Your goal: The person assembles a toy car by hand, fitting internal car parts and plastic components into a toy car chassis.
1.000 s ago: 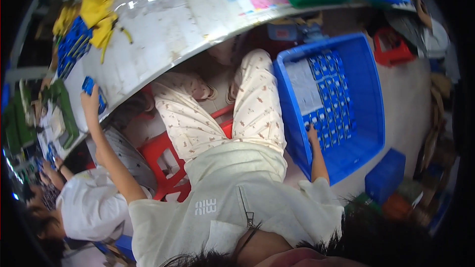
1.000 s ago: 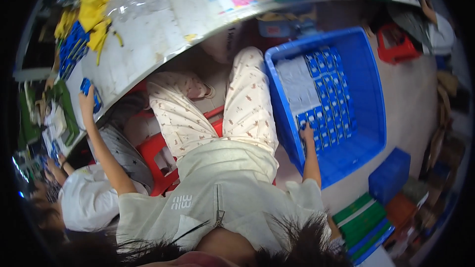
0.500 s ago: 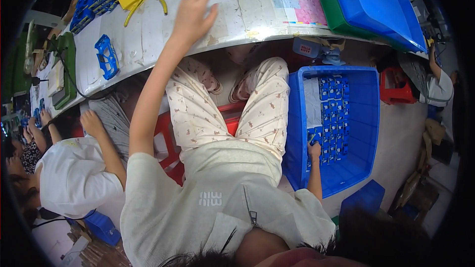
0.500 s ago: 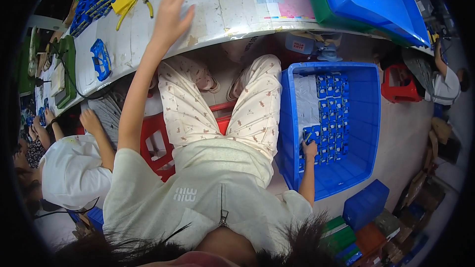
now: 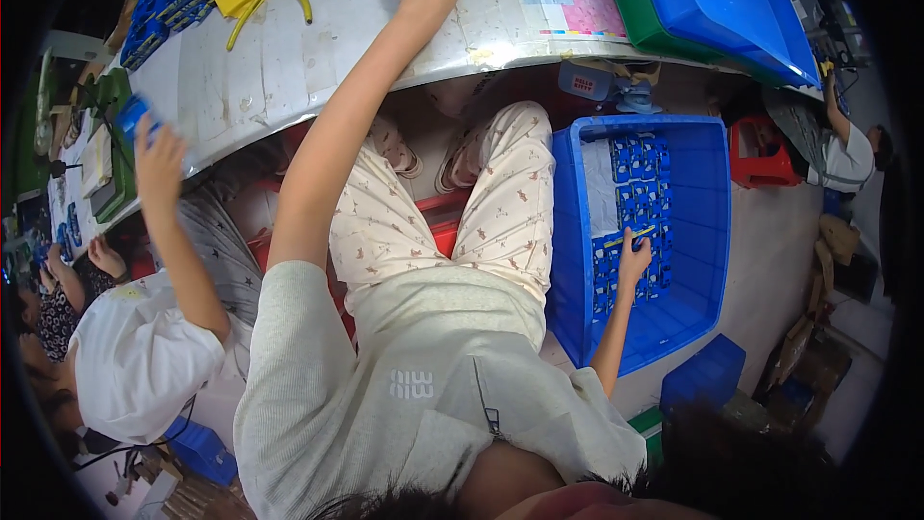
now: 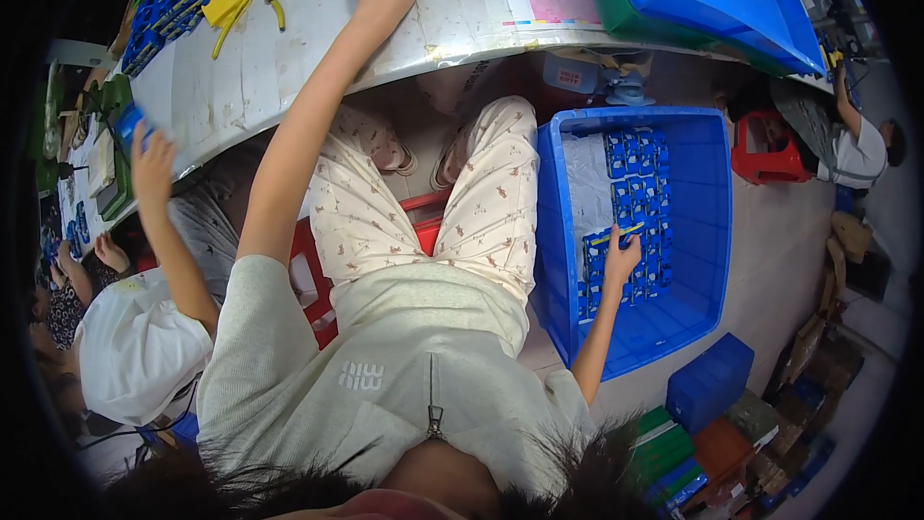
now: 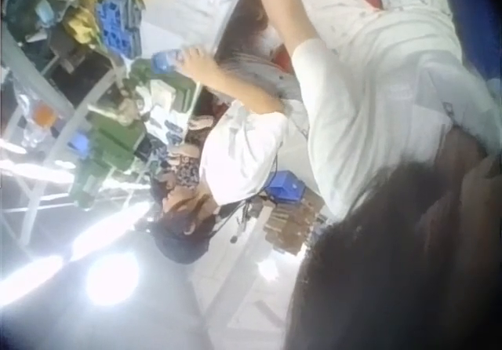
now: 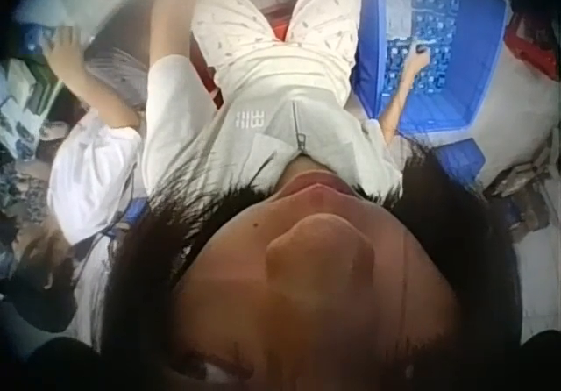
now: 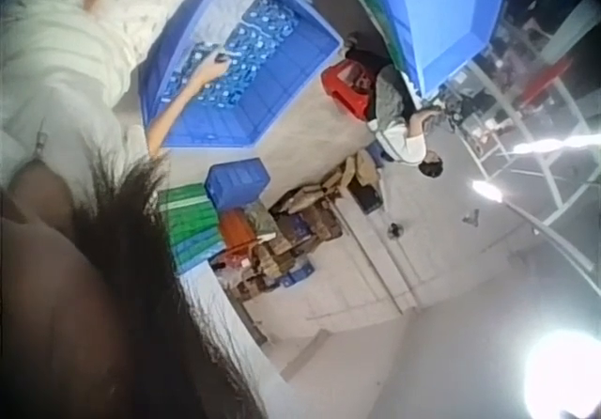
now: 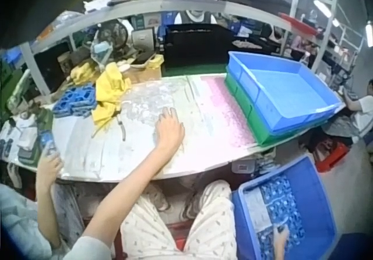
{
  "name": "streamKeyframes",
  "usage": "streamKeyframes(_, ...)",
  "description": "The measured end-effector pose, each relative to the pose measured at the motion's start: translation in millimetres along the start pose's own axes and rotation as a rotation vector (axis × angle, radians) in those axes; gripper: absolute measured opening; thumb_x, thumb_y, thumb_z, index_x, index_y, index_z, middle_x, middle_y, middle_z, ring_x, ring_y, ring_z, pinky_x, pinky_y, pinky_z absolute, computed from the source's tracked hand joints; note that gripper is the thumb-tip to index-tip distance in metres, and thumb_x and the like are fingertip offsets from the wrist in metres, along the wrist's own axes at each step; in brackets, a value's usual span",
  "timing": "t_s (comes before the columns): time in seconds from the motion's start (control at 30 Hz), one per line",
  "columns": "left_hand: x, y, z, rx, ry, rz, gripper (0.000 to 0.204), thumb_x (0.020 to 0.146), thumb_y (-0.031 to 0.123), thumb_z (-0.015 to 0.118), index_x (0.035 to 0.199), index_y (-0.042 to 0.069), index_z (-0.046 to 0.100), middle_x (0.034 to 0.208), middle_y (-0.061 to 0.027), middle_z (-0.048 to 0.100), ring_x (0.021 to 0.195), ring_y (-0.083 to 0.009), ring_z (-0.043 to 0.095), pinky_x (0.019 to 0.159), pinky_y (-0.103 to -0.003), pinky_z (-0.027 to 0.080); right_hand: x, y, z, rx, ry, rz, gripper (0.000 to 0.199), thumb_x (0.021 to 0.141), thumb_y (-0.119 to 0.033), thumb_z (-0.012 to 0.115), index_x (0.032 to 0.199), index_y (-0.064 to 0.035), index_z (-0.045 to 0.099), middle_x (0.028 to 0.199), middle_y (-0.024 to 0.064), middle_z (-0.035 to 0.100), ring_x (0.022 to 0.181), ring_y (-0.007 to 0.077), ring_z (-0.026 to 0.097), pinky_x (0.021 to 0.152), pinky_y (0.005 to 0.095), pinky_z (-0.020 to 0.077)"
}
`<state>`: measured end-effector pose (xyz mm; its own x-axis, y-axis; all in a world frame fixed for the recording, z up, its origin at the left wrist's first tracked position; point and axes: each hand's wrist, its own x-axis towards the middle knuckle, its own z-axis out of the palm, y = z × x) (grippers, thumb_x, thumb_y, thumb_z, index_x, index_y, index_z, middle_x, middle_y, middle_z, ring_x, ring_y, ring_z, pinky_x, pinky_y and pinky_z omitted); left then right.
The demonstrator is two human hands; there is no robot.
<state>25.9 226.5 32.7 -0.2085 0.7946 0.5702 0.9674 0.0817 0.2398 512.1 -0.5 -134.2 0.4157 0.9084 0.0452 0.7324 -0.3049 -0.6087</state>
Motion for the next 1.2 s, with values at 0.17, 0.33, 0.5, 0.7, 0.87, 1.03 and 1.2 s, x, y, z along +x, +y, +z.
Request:
streamKeyframes(0.17,-2.6,2.3,-0.9,0.225,-0.129,-0.063,0.039,0.072,0.023,0.057,0.098,-0.005,0.048,0.091,-0.0191,0.049,0.084,-0.0294,0.051,0.072,-0.037,0.043,1.0,-50.0,-6.4,0.222,0.063,0.047,0.027,0.08,-0.025,0.061,0.07,-0.002,0.05,0.06,-0.0026,0.044,0.053,0.0049,0.035,0.046,0.0236,0.0274)
streamKeyframes(0.33,-9.1,-26.5,10.8,0.116,-0.087,-0.031,0.032,0.072,0.016,0.057,0.096,-0.004,0.049,0.088,-0.0198,0.051,0.081,-0.0304,0.053,0.071,-0.037,0.043,0.7,-88.3,-10.0,0.398,0.035,-0.006,0.023,0.081,-0.023,0.061,0.077,-0.0025,0.051,0.066,-0.0027,0.048,0.055,0.0053,0.038,0.049,0.0231,0.0316)
streamKeyframes(0.5,-39.4,8.3,-46.6,-0.558,-0.169,-0.07,0.021,0.078,0.013,0.05,0.094,0.001,0.052,0.078,-0.0079,0.06,0.061,-0.0177,0.051,0.059,-0.028,0.041,-14.3,-149.4,-37.3,0.854,-0.04,-0.067,0.044,0.081,-0.016,0.057,0.118,-0.0031,0.036,0.098,0.0076,0.048,0.083,0.0143,0.051,0.076,0.0276,0.0425)
streamKeyframes(0.7,-90.6,57.9,-102.1,-1.394,-0.833,-0.287,0.021,0.082,0.008,0.044,0.099,0.001,0.053,0.07,-0.0008,0.056,0.06,-0.0043,0.048,0.055,-0.018,0.039,-17.2,-213.5,-40.2,1.418,-0.613,0.024,0.084,0.061,-0.042,0.06,0.124,0.0055,0.031,0.108,0.021,0.046,0.07,0.0232,0.053,0.061,0.0301,0.048)
streamKeyframes(0.87,-122.6,79.5,-118.5,-1.358,-1.031,-0.299,0.022,0.083,0.008,0.048,0.103,0.001,0.052,0.068,-0.0002,0.049,0.056,-0.0026,0.044,0.053,-0.017,0.037,-31.0,-254.4,-32.0,1.68,-0.925,-0.092,0.081,0.06,-0.034,0.063,0.123,0.0068,0.031,0.115,0.0207,0.045,0.079,0.0212,0.056,0.065,0.0332,0.0534)
streamKeyframes(1.03,-134.5,85.4,-124.7,-1.294,-0.904,-0.243,0.022,0.079,0.002,0.052,0.1,-0.002,0.048,0.071,-0.0022,0.048,0.057,-0.006,0.044,0.052,-0.021,0.038,-40.6,-252.2,-30.0,1.395,-0.904,0.053,0.076,0.061,-0.031,0.063,0.119,0.0089,0.035,0.104,0.0181,0.052,0.075,0.0172,0.06,0.06,0.0296,0.0536)
streamKeyframes(1.2,-158.0,99.9,-129.6,-0.461,-0.022,0.381,0.03,0.072,-0.005,0.056,0.1,0.0,0.048,0.084,-0.0104,0.051,0.068,-0.0215,0.052,0.062,-0.03,0.041,-45.2,-253.7,-23.9,1.313,-0.843,0.087,0.072,0.063,-0.032,0.06,0.117,0.009,0.037,0.089,0.0123,0.056,0.066,0.0158,0.06,0.057,0.0281,0.0533)
